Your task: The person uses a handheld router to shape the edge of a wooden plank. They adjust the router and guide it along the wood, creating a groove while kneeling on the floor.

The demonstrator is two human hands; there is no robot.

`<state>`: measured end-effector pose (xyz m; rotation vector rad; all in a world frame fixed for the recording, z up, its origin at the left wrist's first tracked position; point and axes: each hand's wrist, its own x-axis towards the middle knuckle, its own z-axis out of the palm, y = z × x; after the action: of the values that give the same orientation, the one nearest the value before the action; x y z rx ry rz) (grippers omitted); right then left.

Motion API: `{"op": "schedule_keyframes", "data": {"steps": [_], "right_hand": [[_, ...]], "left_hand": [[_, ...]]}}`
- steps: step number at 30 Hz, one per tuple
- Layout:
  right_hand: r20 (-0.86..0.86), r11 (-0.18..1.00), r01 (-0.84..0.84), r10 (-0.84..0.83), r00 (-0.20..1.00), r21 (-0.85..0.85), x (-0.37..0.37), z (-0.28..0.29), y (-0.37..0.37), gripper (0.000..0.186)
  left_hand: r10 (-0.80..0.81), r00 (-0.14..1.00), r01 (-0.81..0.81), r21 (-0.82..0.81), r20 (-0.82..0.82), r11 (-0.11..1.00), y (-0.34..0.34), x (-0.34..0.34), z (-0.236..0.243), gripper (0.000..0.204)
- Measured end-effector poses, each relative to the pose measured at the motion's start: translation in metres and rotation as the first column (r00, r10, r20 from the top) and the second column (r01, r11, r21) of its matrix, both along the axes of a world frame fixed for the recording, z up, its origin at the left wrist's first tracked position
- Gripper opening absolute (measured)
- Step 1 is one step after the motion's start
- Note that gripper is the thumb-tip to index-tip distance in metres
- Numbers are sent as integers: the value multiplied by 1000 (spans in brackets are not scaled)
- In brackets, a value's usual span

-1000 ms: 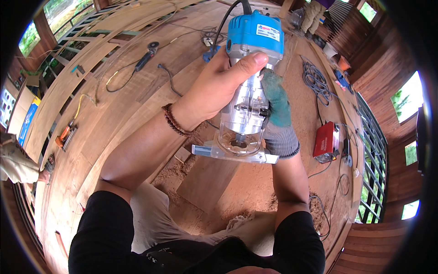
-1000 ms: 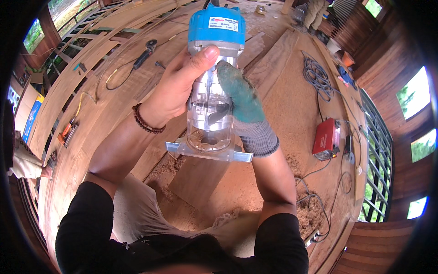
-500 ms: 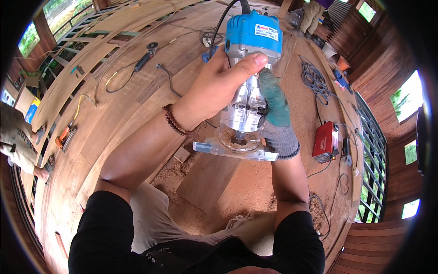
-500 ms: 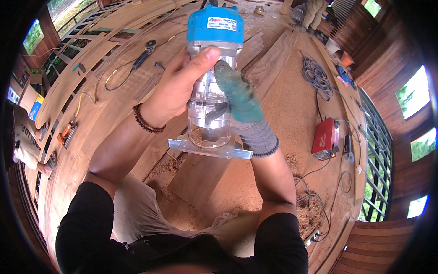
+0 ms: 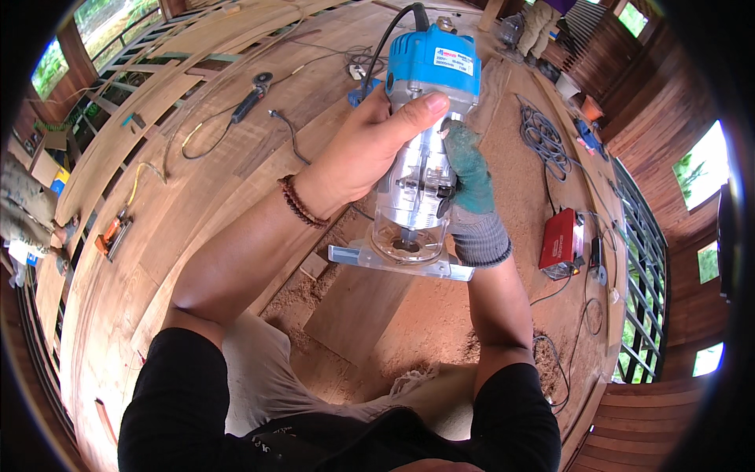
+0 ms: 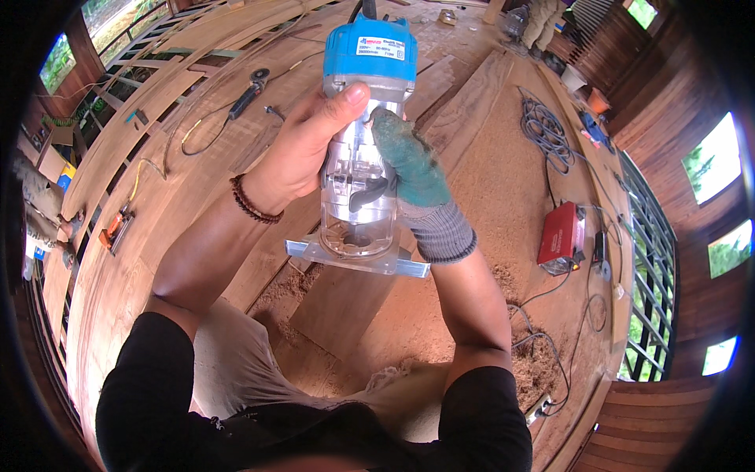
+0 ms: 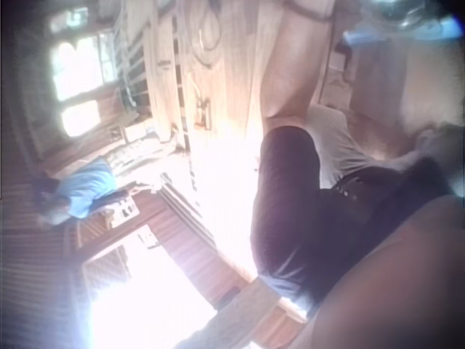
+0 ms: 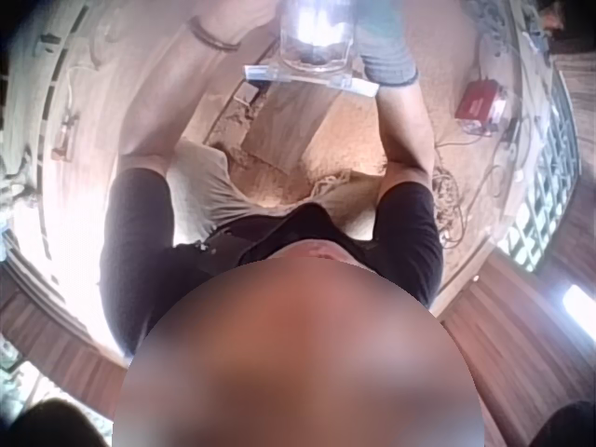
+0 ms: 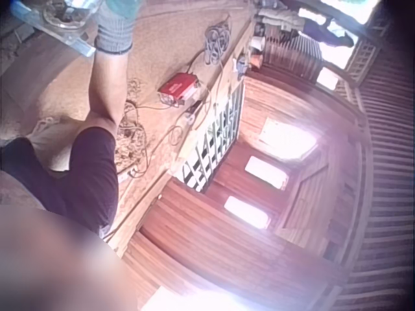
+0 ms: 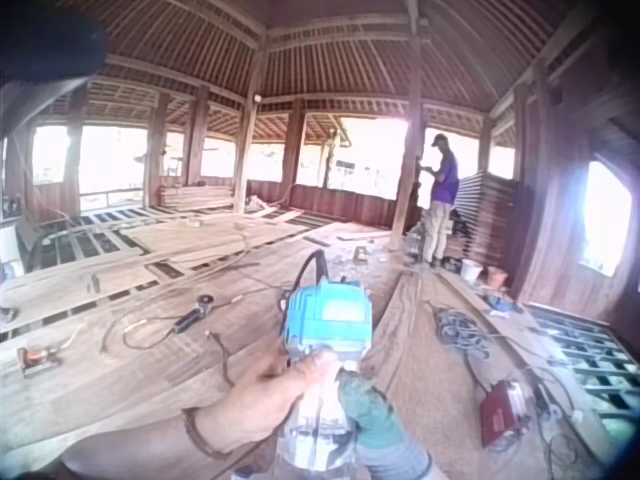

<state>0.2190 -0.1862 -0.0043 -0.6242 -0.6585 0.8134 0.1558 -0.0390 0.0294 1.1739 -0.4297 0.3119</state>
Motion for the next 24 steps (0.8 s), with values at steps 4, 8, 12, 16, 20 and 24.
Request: {"op": "schedule_keyframes", "data": {"steps": [4, 8, 12, 16, 20, 24], "right_hand": [[53, 1000, 26, -26, 998, -3, 1, -1, 1, 50], [90, 999, 52, -51, 995, -13, 2, -2, 1, 52], [40, 999, 24, -23, 999, -21, 5, -4, 2, 52], [66, 996, 64, -60, 996, -63, 7, -6, 2, 51], [100, 996, 87, -85, 991, -15, 5, -8, 1, 49], [37, 1000, 26, -26, 999, -14, 6, -8, 3, 49]], "left_hand": [[-3, 1000, 3, 6, -15, 1000, 1, 1, -2, 48], [1, 1000, -1, 5, -16, 1000, 1, 2, -2, 48], [-40, 999, 39, -25, -28, 999, 2, 2, -1, 46], [-7, 1000, 7, 21, -9, 1000, 1, 2, -1, 51], [5, 1000, -5, 30, 2, 1000, 2, 3, -3, 52], [0, 1000, 0, 41, -13, 999, 4, 5, -4, 52]]}}
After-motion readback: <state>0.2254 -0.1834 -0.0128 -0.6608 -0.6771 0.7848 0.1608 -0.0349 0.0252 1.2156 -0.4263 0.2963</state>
